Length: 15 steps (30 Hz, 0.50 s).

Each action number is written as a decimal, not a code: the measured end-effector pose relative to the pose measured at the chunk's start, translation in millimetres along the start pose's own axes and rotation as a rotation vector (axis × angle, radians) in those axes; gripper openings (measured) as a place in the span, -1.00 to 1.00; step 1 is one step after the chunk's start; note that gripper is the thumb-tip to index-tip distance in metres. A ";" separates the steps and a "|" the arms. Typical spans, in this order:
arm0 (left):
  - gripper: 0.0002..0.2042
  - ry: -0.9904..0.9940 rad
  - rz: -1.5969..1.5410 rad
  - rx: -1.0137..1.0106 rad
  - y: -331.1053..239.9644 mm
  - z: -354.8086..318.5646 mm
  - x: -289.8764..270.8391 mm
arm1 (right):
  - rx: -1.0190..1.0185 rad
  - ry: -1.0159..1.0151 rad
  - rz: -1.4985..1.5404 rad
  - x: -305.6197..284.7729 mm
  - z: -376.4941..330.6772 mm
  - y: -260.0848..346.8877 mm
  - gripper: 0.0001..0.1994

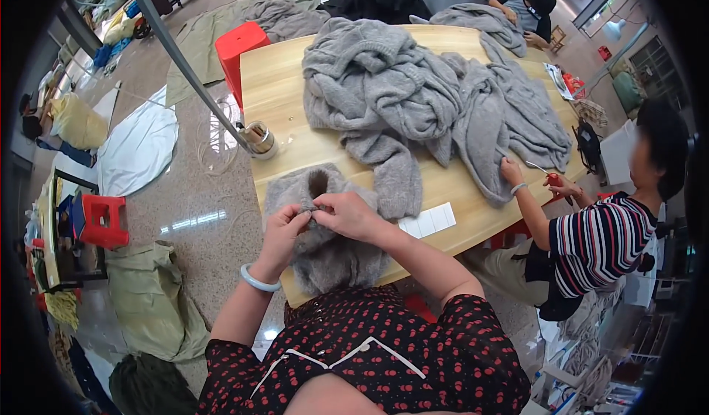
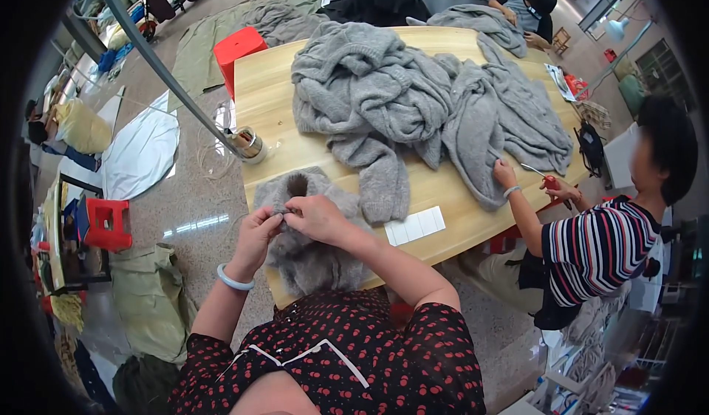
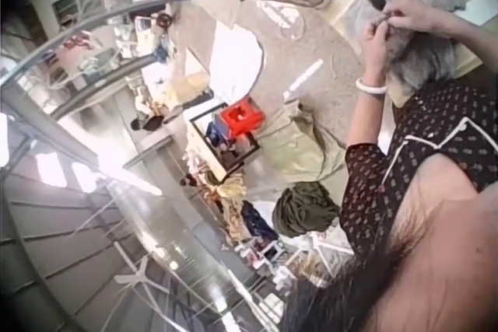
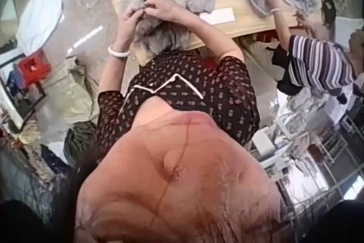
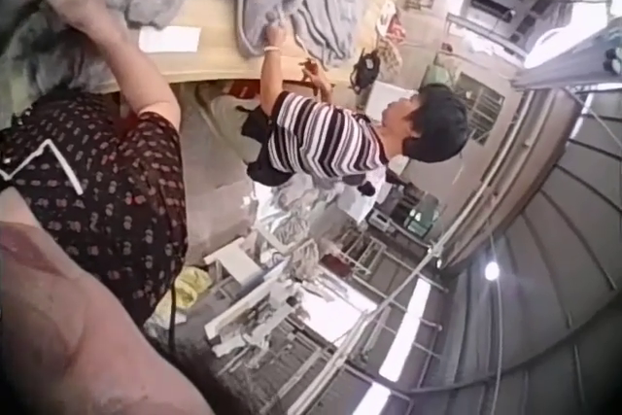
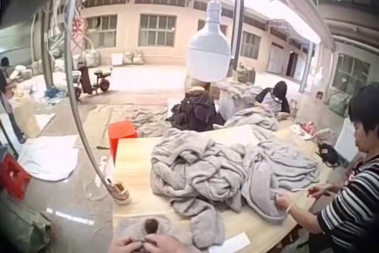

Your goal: Inspecting and removing loose fibers from fuzzy grey garments on a wooden work table.

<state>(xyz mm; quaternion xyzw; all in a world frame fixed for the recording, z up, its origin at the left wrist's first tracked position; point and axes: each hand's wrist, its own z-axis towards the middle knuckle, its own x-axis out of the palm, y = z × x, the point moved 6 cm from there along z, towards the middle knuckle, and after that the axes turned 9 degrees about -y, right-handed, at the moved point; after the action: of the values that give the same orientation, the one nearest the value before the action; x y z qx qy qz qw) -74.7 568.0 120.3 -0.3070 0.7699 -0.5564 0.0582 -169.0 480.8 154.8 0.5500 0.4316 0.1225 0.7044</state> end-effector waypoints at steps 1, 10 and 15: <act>-0.94 -0.029 -0.030 0.011 1.9 1.7 2.2 | -0.009 -0.030 -0.012 0.1 1.0 -2.7 -0.75; -0.94 -0.271 0.608 0.607 -14.4 -3.9 9.6 | -0.046 -0.254 0.018 7.7 1.4 -15.4 -0.85; -0.94 -0.256 0.837 0.621 6.0 -4.2 3.7 | -0.178 -0.265 -0.103 31.2 -7.9 -33.5 -0.90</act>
<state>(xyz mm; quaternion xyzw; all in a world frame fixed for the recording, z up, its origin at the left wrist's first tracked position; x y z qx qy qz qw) -81.9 570.6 117.4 -0.0075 0.6126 -0.6451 0.4566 -166.4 494.0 110.3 0.4740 0.3503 0.0502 0.8063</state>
